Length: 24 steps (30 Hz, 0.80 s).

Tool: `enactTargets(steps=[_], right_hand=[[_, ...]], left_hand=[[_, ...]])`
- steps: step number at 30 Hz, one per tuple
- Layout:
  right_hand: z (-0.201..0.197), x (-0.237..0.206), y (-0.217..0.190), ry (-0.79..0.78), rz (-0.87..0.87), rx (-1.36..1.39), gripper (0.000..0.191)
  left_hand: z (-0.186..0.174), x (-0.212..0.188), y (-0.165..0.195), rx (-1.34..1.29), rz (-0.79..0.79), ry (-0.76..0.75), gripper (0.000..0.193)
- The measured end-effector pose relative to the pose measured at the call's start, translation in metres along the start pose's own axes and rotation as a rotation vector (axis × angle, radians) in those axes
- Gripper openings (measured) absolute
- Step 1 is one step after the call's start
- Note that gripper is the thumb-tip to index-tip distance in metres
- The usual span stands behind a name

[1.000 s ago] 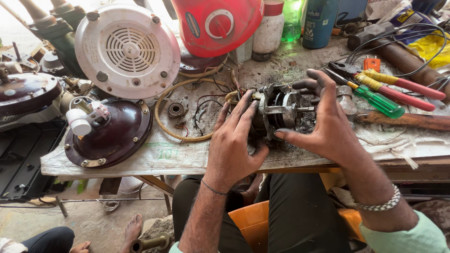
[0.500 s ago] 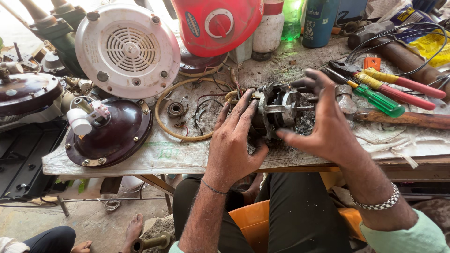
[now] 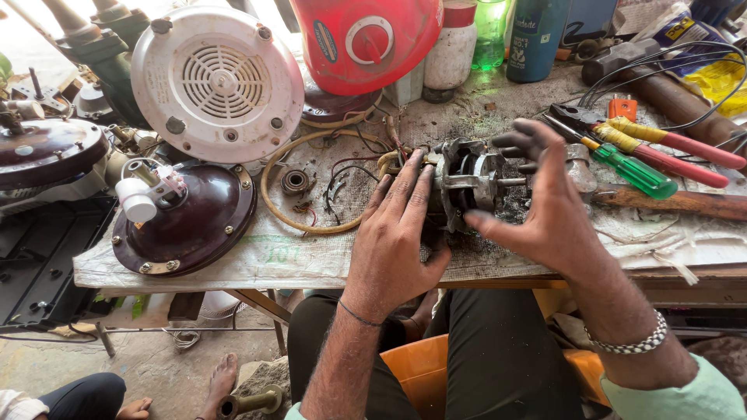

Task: The person repairs a red electric appliance by adjusting internal components with a screwdriver, inserting a metal spring, and reassembling the motor into the red housing. The person then secures the housing and adjusts internal wiring.

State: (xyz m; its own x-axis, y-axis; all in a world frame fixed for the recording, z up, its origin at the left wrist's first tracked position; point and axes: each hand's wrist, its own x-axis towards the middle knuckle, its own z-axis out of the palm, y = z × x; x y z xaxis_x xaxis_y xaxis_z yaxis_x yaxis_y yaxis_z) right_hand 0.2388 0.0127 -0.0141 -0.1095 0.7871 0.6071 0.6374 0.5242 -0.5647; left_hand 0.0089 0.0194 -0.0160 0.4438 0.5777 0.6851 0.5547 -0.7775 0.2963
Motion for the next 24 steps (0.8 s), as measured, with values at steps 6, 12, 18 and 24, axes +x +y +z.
enactTargets(steps=[6,12,18,24], right_hand=[[0.003,0.001,0.003,-0.019,0.12,-0.07,0.11],[0.004,0.001,0.003,-0.009,0.185,-0.03,0.107],[0.001,0.005,-0.002,-0.037,0.021,-0.105,0.086],[-0.004,0.007,-0.009,-0.033,0.057,-0.063,0.089]], left_hand=[[0.001,-0.001,-0.001,0.021,0.0,-0.001,0.089],[0.004,-0.003,-0.004,0.024,-0.004,-0.005,0.09],[0.002,-0.002,-0.002,0.029,-0.009,-0.004,0.09],[0.001,-0.002,-0.003,-0.065,-0.001,0.033,0.085]])
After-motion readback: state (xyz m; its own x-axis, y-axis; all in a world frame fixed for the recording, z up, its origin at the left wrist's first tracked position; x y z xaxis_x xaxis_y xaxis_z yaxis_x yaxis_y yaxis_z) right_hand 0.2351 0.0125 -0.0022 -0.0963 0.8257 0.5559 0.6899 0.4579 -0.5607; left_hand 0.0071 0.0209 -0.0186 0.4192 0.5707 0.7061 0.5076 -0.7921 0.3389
